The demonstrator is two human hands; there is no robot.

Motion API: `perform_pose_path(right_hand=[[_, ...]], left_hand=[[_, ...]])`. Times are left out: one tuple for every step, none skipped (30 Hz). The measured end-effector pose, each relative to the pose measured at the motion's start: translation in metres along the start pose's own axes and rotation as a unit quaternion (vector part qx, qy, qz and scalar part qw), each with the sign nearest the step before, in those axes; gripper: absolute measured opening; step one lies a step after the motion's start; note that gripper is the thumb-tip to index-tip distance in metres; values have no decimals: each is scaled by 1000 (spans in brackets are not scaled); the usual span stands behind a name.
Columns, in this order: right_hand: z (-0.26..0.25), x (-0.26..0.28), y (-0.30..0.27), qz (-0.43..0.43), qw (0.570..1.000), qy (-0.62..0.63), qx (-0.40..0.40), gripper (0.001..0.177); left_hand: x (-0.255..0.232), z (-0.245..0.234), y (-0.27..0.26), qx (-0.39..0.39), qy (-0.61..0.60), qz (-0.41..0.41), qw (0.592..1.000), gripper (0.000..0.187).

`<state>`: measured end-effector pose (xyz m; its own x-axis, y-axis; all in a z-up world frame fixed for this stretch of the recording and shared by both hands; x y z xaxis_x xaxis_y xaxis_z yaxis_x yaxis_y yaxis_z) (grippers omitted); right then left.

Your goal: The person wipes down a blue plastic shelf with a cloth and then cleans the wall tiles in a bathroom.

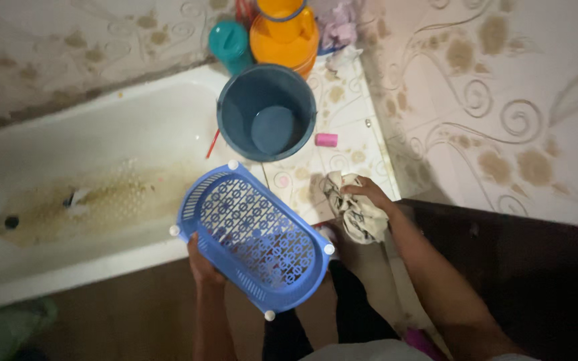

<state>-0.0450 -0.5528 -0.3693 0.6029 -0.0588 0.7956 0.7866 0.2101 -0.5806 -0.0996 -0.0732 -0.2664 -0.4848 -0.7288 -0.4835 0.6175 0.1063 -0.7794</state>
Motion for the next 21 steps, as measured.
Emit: perform_pose_path(right_hand=[[-1, -3, 4, -1, 1000, -3, 14, 47], [-2, -6, 6, -2, 1000, -6, 28, 47], [1, -9, 7, -8, 999, -9, 42, 52], [1, -9, 7, -16, 999, -7, 45, 51], [3, -8, 5, -24, 999, -5, 49, 50], [12, -8, 4, -32, 998, -2, 57, 49], [20, -14, -1, 45, 998, -24, 26, 53], [28, -18, -8, 119, 992, -49, -3, 57], [36, -20, -15, 191, 978, -75, -33, 61], [50, -19, -23, 185, 982, -41, 21, 65], [68, -12, -35, 178, 981, -6, 74, 69], [88, -8, -45, 175, 976, 32, 124, 73], [110, -3, -45, 111, 977, -20, 179, 75], [131, 2, -42, 43, 969, -71, 231, 76], [150, 6, -42, -24, 951, -121, 282, 78], [165, 5, -43, 15, 953, -124, 275, 78], [181, 3, -45, 54, 954, -127, 267, 79], [195, 0, -48, 95, 953, -130, 256, 80], [208, -4, -48, 127, 955, -142, 229, 81], [220, -12, -47, 159, 955, -153, 200, 82], [226, -20, -46, 191, 953, -164, 171, 83]], left_hand=[[9, -9, 6, -28, 5, -3, 1000, 53], [18, -19, 11, -53, 11, -7, 999, 52], [16, -28, 9, -19, 156, 126, 979, 53], [17, -35, 2, 19, 296, 251, 921, 55], [19, -39, -6, 57, 426, 363, 827, 58], [24, -54, 1, 22, 276, 253, 927, 59], [29, -65, 13, -13, 111, 134, 985, 61], [34, -73, 22, -44, -63, 14, 997, 63], [29, -83, 26, -68, -41, 19, 997, 66], [24, -93, 31, -92, -17, 21, 995, 70], [19, -104, 34, -115, 6, 23, 993, 73], [17, -114, 37, -143, 25, 9, 989, 73], [13, -121, 46, -170, 44, -7, 984, 74], [8, -125, 58, -194, 64, -23, 979, 75], [2, -131, 67, -220, 134, -23, 966, 75], [-7, -136, 78, -242, 204, -23, 948, 75], [-16, -141, 88, -264, 273, -24, 925, 76], [-21, -141, 99, -245, 291, 31, 924, 74], [-24, -139, 111, -225, 308, 85, 920, 73], [-28, -137, 121, -202, 326, 137, 913, 71], [-30, -137, 129, -227, 360, 138, 895, 70]])
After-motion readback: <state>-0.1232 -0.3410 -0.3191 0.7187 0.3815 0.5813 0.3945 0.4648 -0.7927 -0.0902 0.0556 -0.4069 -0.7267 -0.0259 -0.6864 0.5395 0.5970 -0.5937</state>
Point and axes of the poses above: each hand's wrist, its own y-axis towards the middle knuckle, its own z-axis out of the palm, x = y × z, the point moved 3 cm from there along y, towards the middle knuckle, and after that the axes turned 4 degrees about -z, right-handed, at the moved point
